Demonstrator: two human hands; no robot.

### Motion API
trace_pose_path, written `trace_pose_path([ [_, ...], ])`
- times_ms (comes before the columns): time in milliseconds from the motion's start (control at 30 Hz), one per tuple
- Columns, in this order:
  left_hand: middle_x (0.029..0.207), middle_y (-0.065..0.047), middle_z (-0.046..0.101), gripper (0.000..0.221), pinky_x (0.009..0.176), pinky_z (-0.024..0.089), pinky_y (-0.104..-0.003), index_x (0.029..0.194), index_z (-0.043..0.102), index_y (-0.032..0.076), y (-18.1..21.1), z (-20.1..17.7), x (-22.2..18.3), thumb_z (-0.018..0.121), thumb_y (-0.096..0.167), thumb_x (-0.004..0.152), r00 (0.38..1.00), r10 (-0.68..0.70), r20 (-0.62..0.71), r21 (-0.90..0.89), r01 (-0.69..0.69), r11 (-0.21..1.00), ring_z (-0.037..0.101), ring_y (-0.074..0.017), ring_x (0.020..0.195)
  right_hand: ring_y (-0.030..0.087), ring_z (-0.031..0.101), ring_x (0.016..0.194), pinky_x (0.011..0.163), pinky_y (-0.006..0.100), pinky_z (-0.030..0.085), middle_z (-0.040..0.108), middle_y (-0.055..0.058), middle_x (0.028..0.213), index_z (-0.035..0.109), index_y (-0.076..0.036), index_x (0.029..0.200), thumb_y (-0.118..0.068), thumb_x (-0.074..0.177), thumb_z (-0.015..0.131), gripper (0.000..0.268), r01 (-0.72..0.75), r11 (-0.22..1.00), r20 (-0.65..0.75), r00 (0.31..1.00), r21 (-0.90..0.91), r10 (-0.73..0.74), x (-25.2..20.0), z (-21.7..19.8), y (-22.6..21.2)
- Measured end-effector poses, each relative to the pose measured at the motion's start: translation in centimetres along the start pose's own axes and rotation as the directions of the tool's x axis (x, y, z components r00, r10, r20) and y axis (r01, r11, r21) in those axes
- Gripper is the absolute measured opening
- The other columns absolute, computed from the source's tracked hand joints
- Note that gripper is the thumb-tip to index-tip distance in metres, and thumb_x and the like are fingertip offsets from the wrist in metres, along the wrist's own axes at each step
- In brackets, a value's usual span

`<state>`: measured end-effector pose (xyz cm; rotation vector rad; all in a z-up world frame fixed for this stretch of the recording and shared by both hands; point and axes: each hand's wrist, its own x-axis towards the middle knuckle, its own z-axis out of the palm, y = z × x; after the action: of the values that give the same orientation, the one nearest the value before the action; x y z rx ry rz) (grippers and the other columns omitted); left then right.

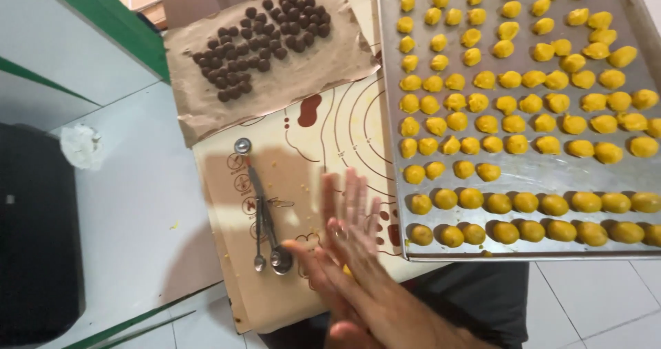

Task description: Filling and shaping dough balls with a dark filling on a baking sheet.

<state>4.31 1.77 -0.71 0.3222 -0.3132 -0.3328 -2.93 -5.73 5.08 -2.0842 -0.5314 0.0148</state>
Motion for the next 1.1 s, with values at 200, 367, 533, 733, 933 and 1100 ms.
trace_pose_path([
  [200,0.173,-0.016,0.015,0.088,0.125,0.016,-0.052,0.166,0.025,0.013,1.6,5.1,-0.9,0.035,0.071,0.100,0.988,-0.145,-0.054,-0.062,0.142,0.988,0.010,-0.0285,0.160,0.040,-0.012,0.160,0.126,0.056,-0.011,-0.003,0.023,0.172,0.003,0.003,0.161,-0.054,0.106,0.029,0.083,-0.163,0.983,-0.184,0.972,-0.083,0.145,-2.1,0.1,1.3],
  [367,0.172,-0.015,0.016,0.088,0.126,0.004,-0.047,0.166,0.022,0.007,-1.4,4.5,-2.9,0.027,0.068,0.102,0.988,-0.139,-0.070,-0.138,0.129,0.982,0.014,-0.0317,0.159,0.037,-0.014,0.162,0.129,0.056,-0.009,-0.011,0.021,0.173,0.000,-0.005,0.163,-0.057,0.109,0.022,0.079,-0.134,0.990,-0.275,0.954,-0.048,0.116,0.1,-2.0,0.3],
  [533,0.171,-0.021,0.018,0.092,0.126,0.005,-0.052,0.165,0.022,0.011,0.1,3.7,-0.9,0.027,0.073,0.098,0.994,-0.089,-0.061,0.036,0.092,0.995,0.013,-0.0347,0.161,0.038,-0.021,0.162,0.127,0.068,-0.013,-0.021,0.020,0.172,-0.005,-0.015,0.165,-0.062,0.110,0.025,0.078,-0.009,0.994,-0.130,0.991,0.107,0.023,-1.3,0.9,0.4],
  [733,0.168,-0.027,0.024,0.091,0.128,0.004,-0.052,0.163,0.029,0.006,0.9,4.6,-0.5,0.042,0.069,0.097,0.995,-0.040,-0.088,-0.069,0.034,0.997,0.015,-0.0361,0.160,0.039,-0.006,0.161,0.128,0.052,0.003,-0.004,0.026,0.172,0.005,0.000,0.162,-0.028,0.107,0.048,0.075,-0.189,0.982,0.004,0.982,0.015,0.189,-2.7,0.4,0.7],
  [933,0.172,-0.011,0.017,0.085,0.127,0.007,-0.043,0.165,0.021,0.009,-3.3,3.9,-2.1,0.027,0.067,0.103,0.987,-0.111,-0.116,-0.057,0.105,0.993,0.015,-0.0289,0.159,0.036,-0.014,0.161,0.128,0.054,-0.009,-0.009,0.023,0.172,0.002,0.002,0.162,-0.061,0.106,0.018,0.085,-0.139,0.989,-0.232,0.965,-0.044,0.125,-0.7,-2.8,0.1],
  [1100,0.171,-0.021,0.015,0.094,0.130,0.013,-0.048,0.166,0.017,0.011,-2.2,2.8,0.5,0.026,0.076,0.098,0.988,-0.154,-0.002,-0.188,0.151,0.970,0.018,-0.0313,0.159,0.035,-0.014,0.161,0.128,0.053,-0.006,-0.006,0.025,0.172,0.010,0.001,0.162,-0.070,0.104,0.020,0.092,-0.032,0.993,-0.124,0.991,0.113,0.046,-1.1,-1.6,-1.2],
])
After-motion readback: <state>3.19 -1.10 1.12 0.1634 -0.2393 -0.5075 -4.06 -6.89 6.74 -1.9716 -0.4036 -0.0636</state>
